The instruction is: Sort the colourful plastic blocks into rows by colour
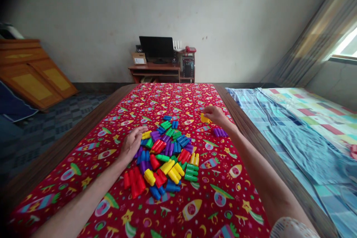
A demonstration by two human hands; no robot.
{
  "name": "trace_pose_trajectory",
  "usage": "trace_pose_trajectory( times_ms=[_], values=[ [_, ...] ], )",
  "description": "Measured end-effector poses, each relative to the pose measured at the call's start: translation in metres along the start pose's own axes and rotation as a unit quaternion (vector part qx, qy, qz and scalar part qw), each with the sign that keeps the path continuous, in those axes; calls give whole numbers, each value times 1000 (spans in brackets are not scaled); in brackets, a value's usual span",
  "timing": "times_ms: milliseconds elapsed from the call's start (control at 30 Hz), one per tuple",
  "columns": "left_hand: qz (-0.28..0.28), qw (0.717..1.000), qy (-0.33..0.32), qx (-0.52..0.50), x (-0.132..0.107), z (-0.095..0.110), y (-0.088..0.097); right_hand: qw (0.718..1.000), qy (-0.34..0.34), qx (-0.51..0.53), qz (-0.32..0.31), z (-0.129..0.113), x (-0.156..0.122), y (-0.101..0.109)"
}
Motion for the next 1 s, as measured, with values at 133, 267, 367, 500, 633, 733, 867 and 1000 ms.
trace_pose_trajectory(
  times_ms=[133, 267, 367, 500, 633, 733, 867, 1000],
  values=[
    [-4, 1000, 4, -1, 2, -3, -1, 1000, -25, 6, -5, 34, -5, 20],
    [-7, 1000, 6, 6, 3, -6, -2, 1000, -4, -21, -9, 29, -2, 11],
    [-4, 1000, 6, 5, 2, -7, -2, 995, 22, -87, -39, 17, 7, -8],
    [-1, 1000, 1, 10, 1, -6, -1, 970, 0, -234, -64, 13, 14, -20],
    [0, 1000, 1, 14, 1, -7, 0, 952, -31, -301, -38, 14, 9, -11],
    [-1, 1000, 2, 10, 1, -7, -1, 962, -2, -274, 10, -1, 3, -5],
    [1, 1000, 9, 12, 1, -6, -1, 979, 67, -189, 32, -44, -10, -18],
    [-5, 1000, 12, 19, 0, -1, 0, 968, 181, -151, -91, -109, -30, -77]
  ],
)
Point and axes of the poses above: each hand's wrist, its own x-axis towards the middle knuckle, its own y-axis out of the back of the hand, z = x × y, the point moved 8 cm from there along x, towards the middle knuckle, and after that the axes turned 2 degrees about -x, right-handed, at the moved point
